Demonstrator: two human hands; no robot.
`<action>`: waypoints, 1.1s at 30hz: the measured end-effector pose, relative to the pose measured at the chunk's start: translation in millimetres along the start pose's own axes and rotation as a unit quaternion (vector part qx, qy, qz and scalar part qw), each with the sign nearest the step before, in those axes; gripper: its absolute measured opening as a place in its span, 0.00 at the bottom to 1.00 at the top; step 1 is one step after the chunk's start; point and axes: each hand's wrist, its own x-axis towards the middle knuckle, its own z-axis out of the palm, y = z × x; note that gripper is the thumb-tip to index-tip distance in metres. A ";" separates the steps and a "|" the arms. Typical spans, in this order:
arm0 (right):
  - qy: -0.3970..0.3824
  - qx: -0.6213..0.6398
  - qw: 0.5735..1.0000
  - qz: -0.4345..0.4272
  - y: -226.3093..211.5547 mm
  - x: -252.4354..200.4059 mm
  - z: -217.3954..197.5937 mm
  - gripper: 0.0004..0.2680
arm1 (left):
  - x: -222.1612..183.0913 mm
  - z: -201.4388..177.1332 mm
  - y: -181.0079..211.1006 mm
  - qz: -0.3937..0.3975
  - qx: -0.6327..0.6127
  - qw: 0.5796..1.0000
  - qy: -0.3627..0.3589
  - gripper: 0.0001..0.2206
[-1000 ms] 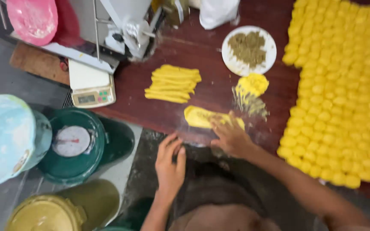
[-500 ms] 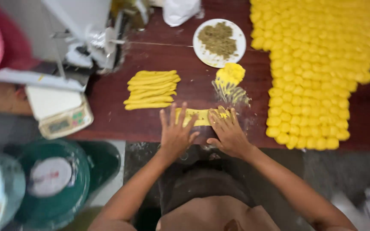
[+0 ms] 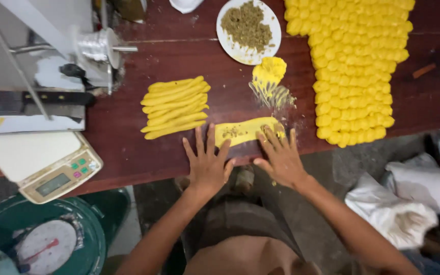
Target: Rolling pieces of yellow dough, adding a green filling, and shaping them into rolls on a workbench.
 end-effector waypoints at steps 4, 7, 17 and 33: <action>0.011 -0.060 0.998 0.007 -32.3 11.9 -5.4 0.33 | 2.0 -8.0 6.1 -0.028 0.028 0.999 0.019 0.24; 0.014 -0.046 0.999 -0.016 -27.7 5.4 -12.6 0.32 | 5.1 1.1 23.0 -0.018 0.067 0.997 0.044 0.25; 0.123 0.025 0.982 -0.140 45.1 -18.1 4.6 0.27 | 43.5 39.8 76.4 0.008 0.112 0.985 -0.127 0.23; 0.004 0.174 0.984 0.050 42.4 -6.9 0.5 0.24 | 21.3 14.6 40.9 -0.006 0.015 1.000 0.006 0.17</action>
